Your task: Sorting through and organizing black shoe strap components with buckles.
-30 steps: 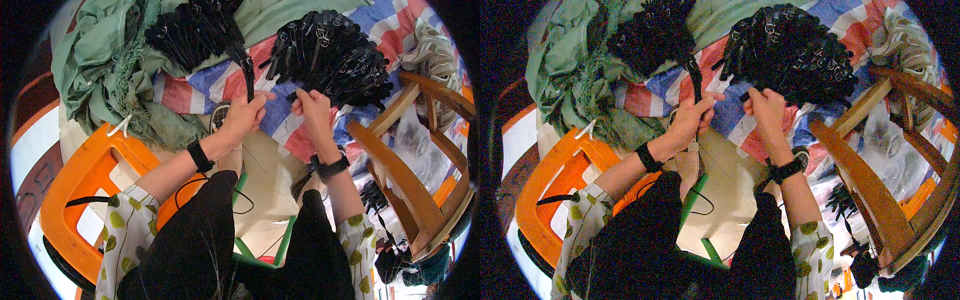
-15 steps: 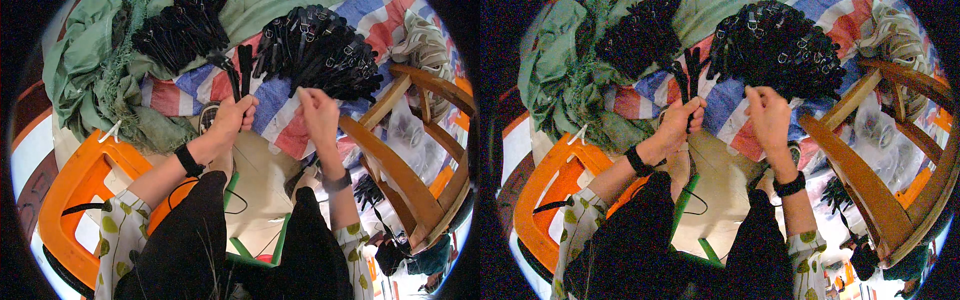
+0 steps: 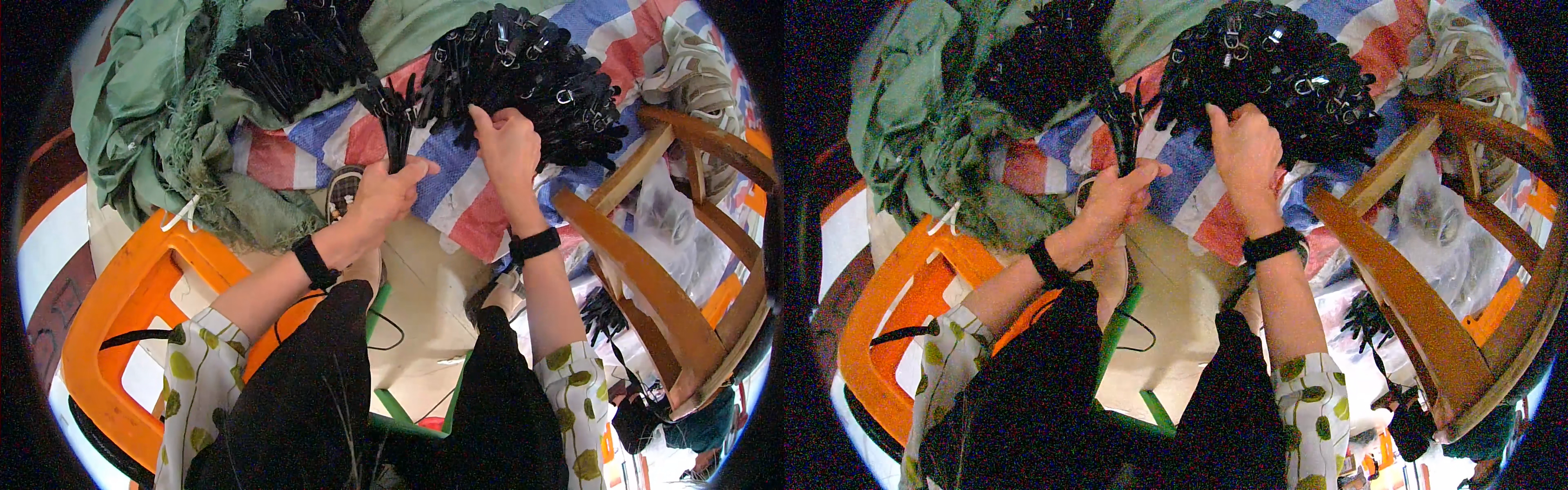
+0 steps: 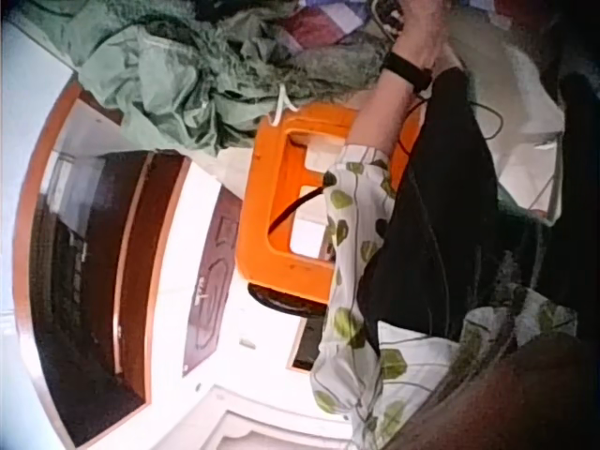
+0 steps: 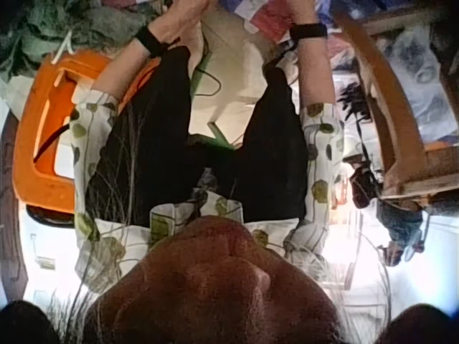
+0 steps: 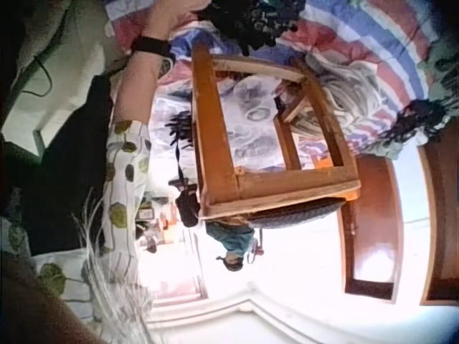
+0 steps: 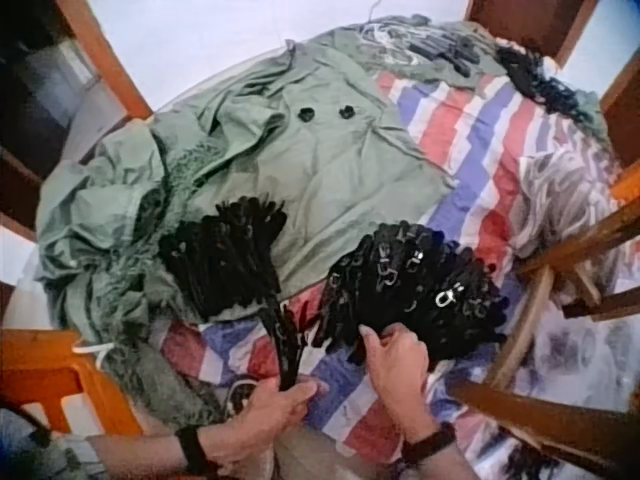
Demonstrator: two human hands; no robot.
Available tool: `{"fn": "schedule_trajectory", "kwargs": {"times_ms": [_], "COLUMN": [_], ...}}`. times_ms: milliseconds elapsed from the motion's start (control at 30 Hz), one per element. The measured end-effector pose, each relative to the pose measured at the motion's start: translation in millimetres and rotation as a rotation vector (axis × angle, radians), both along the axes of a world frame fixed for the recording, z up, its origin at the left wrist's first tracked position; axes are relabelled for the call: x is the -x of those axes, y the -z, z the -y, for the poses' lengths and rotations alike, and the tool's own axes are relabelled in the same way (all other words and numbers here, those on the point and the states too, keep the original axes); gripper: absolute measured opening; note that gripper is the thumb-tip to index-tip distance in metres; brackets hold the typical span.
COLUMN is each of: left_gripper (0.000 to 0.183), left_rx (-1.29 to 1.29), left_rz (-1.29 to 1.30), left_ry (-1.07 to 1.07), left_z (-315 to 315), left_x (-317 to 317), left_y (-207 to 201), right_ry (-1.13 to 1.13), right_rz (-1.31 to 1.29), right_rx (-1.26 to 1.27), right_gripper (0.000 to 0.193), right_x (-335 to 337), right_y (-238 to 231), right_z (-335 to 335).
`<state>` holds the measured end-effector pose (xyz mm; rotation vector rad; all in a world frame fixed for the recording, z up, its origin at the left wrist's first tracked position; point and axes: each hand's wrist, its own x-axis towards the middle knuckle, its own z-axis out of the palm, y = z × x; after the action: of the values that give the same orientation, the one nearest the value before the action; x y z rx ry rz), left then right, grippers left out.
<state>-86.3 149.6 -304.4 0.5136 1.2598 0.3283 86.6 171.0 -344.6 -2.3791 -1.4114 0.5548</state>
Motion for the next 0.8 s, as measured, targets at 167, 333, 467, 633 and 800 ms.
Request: {"fn": "schedule_trajectory", "kwargs": {"times_ms": [167,333,467,633,800], "left_gripper": [0.022,0.024,0.026,0.022,0.016], "left_rx": [0.005,0.007,-0.113,-0.004,0.046], "left_rz": [0.045,0.097,0.043,0.082,0.044], "left_ry": [-0.002,-0.014,-0.048,-0.032,0.081], "left_z": [-3,-5,-5,5,7], "left_x": [2,2,1,-16,-20], "left_y": [-4,-6,3,13,15], "right_ry": [0.081,0.297,0.218,0.013,0.023], "right_rz": [-0.306,-1.029,-1.055,-1.015,-1.109], "right_rx": [0.045,0.044,0.254,0.386,0.437], "right_gripper": [0.029,0.018,0.014,0.019,0.022], "right_x": [-8,-19,-11,-2,10], "right_y": [0,-8,-34,-35,-25], "right_z": [-1,25,40,62,75]}}
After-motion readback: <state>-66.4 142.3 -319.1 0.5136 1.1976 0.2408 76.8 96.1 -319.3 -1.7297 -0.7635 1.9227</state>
